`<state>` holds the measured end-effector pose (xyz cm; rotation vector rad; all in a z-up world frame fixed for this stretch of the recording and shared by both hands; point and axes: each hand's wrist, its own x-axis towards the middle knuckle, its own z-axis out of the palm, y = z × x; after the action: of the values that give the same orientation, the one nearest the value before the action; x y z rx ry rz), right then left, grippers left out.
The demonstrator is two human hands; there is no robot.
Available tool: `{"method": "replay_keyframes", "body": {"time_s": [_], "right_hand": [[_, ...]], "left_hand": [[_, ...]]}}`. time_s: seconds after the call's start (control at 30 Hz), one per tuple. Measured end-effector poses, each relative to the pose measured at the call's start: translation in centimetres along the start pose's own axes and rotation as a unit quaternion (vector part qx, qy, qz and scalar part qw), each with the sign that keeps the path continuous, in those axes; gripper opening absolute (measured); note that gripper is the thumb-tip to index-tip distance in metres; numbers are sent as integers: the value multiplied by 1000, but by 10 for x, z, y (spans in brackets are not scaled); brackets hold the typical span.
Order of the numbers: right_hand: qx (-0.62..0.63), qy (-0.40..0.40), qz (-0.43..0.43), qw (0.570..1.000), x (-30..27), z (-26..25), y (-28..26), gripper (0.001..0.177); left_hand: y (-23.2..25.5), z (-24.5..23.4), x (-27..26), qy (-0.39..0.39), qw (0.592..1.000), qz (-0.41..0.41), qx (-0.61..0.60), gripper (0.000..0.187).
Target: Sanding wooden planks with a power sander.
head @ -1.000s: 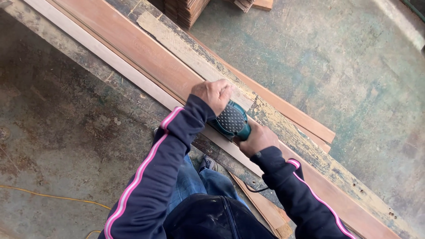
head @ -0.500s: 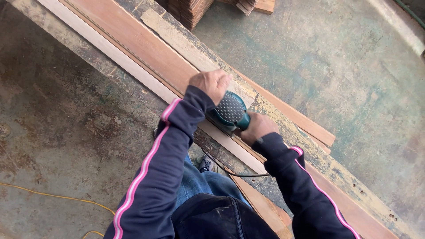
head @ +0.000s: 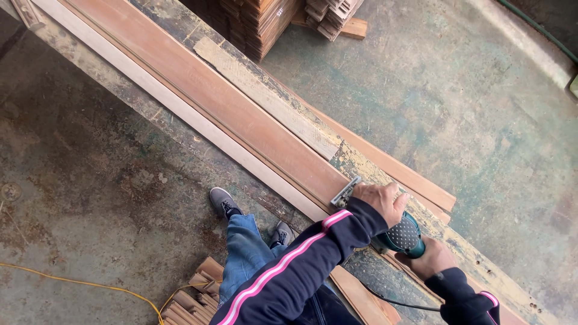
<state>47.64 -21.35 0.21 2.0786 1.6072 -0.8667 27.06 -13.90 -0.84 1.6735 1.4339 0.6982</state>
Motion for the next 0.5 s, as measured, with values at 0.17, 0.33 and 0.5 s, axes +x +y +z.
{"method": "replay_keyframes", "body": {"time_s": [0.17, 0.33, 0.5], "right_hand": [[-10, -1, 20, 1000, 7, 2, -4, 53], [-21, 15, -11, 1000, 11, -10, -66, 54], [-70, 13, -33, 997, 12, -29, -162, 53]], "left_hand": [[-9, -2, 5, 14, 1000, 10, -5, 38], [-28, -59, 13, 7, 1000, -10, -9, 38], [-70, -127, 27, 27, 1000, -13, 8, 35]]}}
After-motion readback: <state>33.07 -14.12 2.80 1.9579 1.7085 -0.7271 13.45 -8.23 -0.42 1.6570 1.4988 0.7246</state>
